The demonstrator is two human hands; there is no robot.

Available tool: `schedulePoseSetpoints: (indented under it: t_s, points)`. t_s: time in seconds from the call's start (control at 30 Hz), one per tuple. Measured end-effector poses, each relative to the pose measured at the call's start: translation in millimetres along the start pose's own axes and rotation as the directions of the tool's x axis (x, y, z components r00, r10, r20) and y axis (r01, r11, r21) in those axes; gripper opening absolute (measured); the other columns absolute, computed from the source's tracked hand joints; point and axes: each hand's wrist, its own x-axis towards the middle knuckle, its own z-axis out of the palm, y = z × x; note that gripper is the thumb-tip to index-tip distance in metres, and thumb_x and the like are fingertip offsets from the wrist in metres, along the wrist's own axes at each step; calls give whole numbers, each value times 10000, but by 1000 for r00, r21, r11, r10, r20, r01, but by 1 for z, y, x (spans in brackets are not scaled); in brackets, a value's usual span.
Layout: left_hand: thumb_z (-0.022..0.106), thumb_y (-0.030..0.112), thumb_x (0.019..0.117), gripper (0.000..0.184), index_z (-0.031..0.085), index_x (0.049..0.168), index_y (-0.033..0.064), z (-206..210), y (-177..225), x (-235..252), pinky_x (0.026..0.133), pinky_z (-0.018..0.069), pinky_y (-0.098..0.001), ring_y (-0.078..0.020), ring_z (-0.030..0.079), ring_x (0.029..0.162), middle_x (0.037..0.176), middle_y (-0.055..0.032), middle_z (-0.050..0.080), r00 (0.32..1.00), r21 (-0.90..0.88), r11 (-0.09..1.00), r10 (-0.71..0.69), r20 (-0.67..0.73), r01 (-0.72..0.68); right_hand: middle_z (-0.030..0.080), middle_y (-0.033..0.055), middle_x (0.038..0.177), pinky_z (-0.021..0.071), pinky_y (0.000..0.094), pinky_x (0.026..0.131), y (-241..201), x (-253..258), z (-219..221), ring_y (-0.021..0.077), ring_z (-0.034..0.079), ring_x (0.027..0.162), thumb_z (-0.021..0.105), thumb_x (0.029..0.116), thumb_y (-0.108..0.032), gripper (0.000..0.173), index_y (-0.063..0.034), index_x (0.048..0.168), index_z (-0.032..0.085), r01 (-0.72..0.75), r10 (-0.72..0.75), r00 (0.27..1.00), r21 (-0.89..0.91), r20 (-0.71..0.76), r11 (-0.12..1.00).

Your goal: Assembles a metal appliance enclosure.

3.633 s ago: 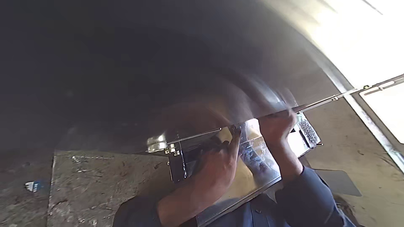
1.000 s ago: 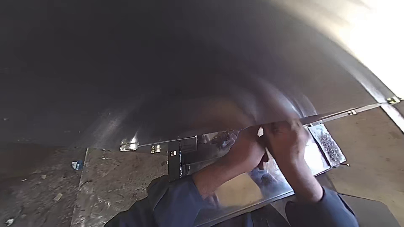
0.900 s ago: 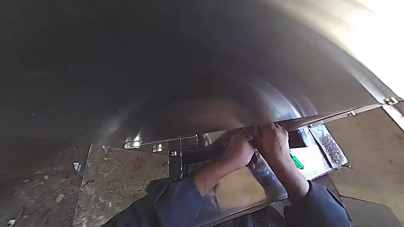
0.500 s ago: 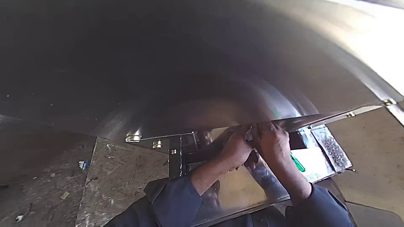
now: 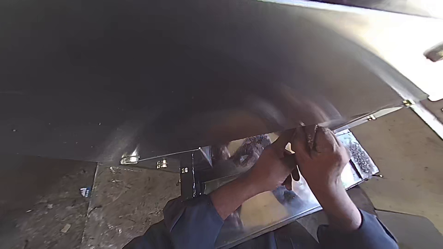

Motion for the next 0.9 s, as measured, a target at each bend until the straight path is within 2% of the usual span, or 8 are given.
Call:
schedulePoseSetpoints:
  t_s: [0.1, 0.2, 0.3, 0.43, 0.5, 0.6, 0.7, 0.9]
  points:
    - [607, 195, 1030, 785, 138, 1658, 155, 4, -11, -1, 578, 556, -325, -155, 611, 587, 806, -90, 636, 997, 438, 896, -68, -32, 75, 747, 50, 866, 593, 304, 735, 16, -19, -5, 104, 721, 800, 604, 1011, -243, 250, -47, 1031, 758, -201, 176, 960, 98, 220, 975]
    - [611, 257, 1016, 820, 121, 1663, 143, 6, -23, -6, 729, 579, -421, -241, 674, 730, 902, -147, 689, 993, 642, 758, -62, -100, 112, 749, 55, 879, 591, 292, 759, 20, -34, 2, 104, 723, 827, 631, 985, -225, 221, -45, 1019, 754, -257, 214, 935, 125, 283, 958]
    - [620, 267, 989, 822, 165, 1651, 92, 6, -24, -4, 825, 569, -461, -294, 708, 866, 994, -170, 720, 984, 741, 660, 14, -176, 123, 730, 65, 836, 567, 293, 720, 10, -23, 11, 123, 700, 778, 655, 950, -220, 203, -40, 978, 745, -252, 223, 932, 68, 287, 965]
    - [657, 225, 968, 837, 188, 1648, 94, -10, -27, 13, 1094, 475, -417, -254, 608, 1277, 1448, -168, 575, 987, 698, 706, -8, -160, 119, 700, 132, 795, 555, 422, 699, 6, -9, 26, 255, 693, 744, 648, 950, -249, 263, 3, 958, 724, -274, 291, 886, -97, 361, 957]
    - [667, 190, 959, 823, 215, 1641, 104, -16, -28, 18, 1059, 500, -377, -199, 634, 1219, 1413, -148, 597, 986, 637, 760, -25, -167, 127, 700, 173, 795, 555, 485, 717, 4, -3, 32, 319, 710, 771, 635, 958, -250, 288, 28, 948, 708, -263, 303, 870, -154, 389, 952]
    - [681, 169, 963, 739, 308, 1599, 120, -19, -27, 23, 696, 589, -287, -109, 672, 760, 1172, -102, 655, 982, 474, 869, -67, -175, 144, 685, 173, 768, 546, 521, 691, 2, 5, 35, 349, 710, 771, 615, 968, -265, 292, 16, 925, 683, -244, 317, 856, -222, 407, 944]
    - [702, 105, 950, 745, 330, 1595, 150, -18, -25, 24, 488, 540, -267, -121, 603, 554, 1020, -102, 653, 981, 225, 962, -124, -150, 156, 687, 162, 781, 537, 542, 689, 2, 11, 32, 357, 710, 800, 597, 980, -315, 313, -17, 927, 677, -245, 358, 823, -292, 442, 924]
    - [657, 69, 980, 618, 382, 1530, 121, -8, -5, 19, 417, 481, -216, -86, 543, 448, 716, -47, 608, 994, 123, 990, -61, -88, 71, 651, 180, 709, 513, 557, 590, -3, 17, 14, 380, 684, 679, 620, 942, -255, 271, 5, 867, 643, -129, 187, 950, -227, 251, 965]
